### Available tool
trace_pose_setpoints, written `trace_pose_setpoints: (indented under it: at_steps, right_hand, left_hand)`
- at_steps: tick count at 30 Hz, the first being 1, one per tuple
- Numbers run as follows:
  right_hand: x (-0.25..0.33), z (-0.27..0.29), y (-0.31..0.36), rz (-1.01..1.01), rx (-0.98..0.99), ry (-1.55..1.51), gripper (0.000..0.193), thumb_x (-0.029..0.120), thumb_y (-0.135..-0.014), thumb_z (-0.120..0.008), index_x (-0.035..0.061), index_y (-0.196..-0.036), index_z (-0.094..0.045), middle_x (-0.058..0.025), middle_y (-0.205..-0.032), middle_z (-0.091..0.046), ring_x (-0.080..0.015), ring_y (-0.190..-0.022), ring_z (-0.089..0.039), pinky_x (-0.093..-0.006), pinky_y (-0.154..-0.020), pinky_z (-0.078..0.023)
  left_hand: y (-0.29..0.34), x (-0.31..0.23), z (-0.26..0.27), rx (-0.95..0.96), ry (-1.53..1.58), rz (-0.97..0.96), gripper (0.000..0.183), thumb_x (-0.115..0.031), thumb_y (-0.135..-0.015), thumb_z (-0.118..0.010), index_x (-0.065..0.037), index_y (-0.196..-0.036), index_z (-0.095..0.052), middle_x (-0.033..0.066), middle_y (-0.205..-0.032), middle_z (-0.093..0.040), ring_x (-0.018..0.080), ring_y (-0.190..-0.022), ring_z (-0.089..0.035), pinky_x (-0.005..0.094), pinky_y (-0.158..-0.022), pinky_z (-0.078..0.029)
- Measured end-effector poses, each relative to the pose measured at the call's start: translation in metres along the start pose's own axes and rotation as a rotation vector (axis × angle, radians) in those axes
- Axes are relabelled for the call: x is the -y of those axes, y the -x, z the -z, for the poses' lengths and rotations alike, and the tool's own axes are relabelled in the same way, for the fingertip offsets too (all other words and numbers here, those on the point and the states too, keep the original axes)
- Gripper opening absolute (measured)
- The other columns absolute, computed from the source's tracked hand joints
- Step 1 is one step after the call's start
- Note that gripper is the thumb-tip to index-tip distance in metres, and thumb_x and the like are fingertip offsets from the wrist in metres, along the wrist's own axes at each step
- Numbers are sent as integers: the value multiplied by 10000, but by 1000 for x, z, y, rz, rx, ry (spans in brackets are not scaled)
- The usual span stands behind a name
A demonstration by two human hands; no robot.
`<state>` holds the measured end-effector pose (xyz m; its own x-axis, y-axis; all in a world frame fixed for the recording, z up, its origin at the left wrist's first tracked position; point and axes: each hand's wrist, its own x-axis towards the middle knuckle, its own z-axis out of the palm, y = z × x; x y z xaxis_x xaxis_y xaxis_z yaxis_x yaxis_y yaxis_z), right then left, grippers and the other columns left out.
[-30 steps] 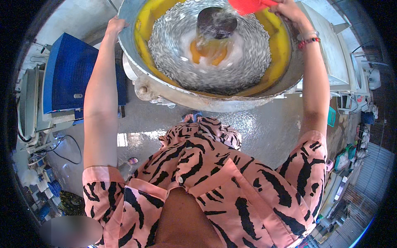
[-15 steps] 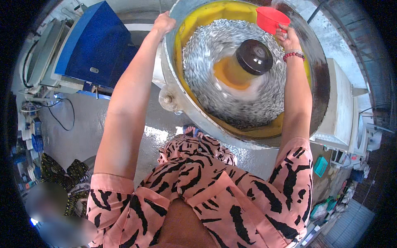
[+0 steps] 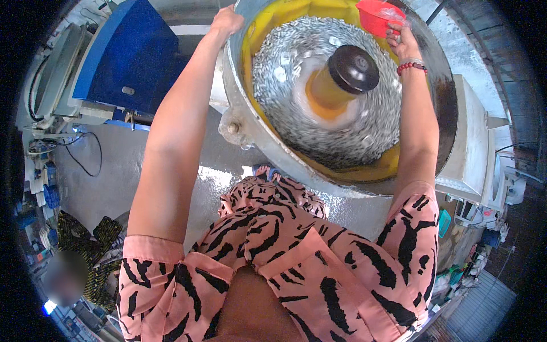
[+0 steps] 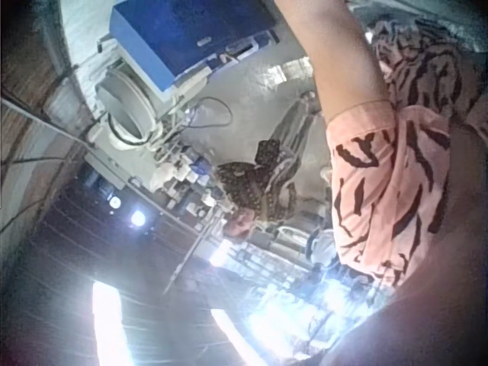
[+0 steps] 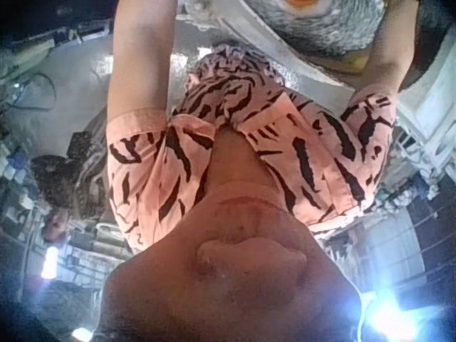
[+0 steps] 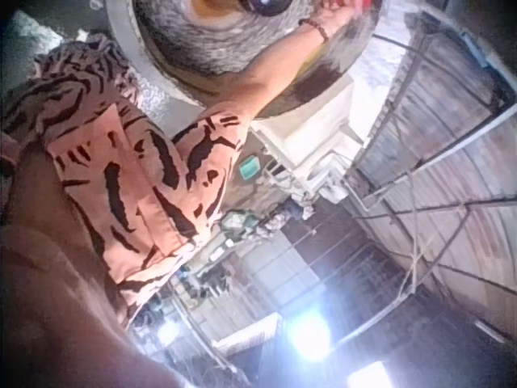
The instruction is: The person cleans the interior of a large industrial vibrating machine by adding a white cleaning powder with a red scoop while the machine is running and water is flowing into the bowl.
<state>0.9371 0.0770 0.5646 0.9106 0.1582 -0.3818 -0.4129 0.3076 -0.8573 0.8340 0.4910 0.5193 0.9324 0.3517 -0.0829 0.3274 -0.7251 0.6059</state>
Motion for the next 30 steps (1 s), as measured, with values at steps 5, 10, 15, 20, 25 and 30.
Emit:
trace_pose_setpoints:
  at_steps: [5, 10, 15, 20, 25, 30]
  right_hand:
    - [-10, 11, 5, 104, -146, 352, 110, 118, -779, -553, 103, -734, -454, 7, -576, -452, -43, -387, -332, -181, -310, -194]
    - [-3, 30, 19, 309, -372, 1042, 108, 164, -682, -612, 82, -730, -562, -42, -580, -535, -120, -454, -459, -251, -404, -312]
    - [17, 37, 35, 671, -586, 1819, 379, 301, -636, -568, 181, -991, -625, -140, -791, -636, -298, -761, -617, -381, -724, -457]
    - [18, 22, 26, 483, -601, 1406, 283, 265, -633, -598, 61, -823, -644, -140, -686, -614, -232, -574, -598, -350, -541, -466]
    - [-2, 5, 12, 112, -336, 291, 108, 90, -749, -578, 80, -701, -482, -8, -565, -463, -50, -361, -325, -197, -312, -198]
    - [-4, 6, -14, -29, -62, 150, 119, 68, -770, -550, 75, -797, -434, -39, -598, -465, -52, -379, -320, -184, -307, -185]
  left_hand:
    - [-10, 8, -14, -183, 58, -195, 272, -125, -716, -481, 7, -916, -610, 245, -890, -586, 338, -921, -562, 407, -763, -465]
    - [5, -5, 0, -106, 67, -144, 273, -136, -724, -485, -3, -924, -614, 220, -887, -601, 328, -883, -584, 391, -740, -481]
    - [0, -4, -1, -94, 58, -163, 293, -159, -721, -487, -15, -943, -613, 221, -888, -600, 324, -872, -590, 388, -734, -483]
    - [-18, 17, -6, -243, 107, -177, 299, -175, -725, -491, -35, -954, -623, 229, -849, -606, 317, -885, -591, 390, -769, -469]
    - [1, -6, 1, -10, -14, -12, 496, -178, -688, -480, -96, -1177, -483, 119, -1168, -518, 279, -1108, -470, 357, -908, -388]
    - [15, -15, 10, 12, 0, 32, 466, -153, -693, -477, -92, -1155, -492, 113, -1160, -525, 268, -1103, -476, 354, -903, -391]
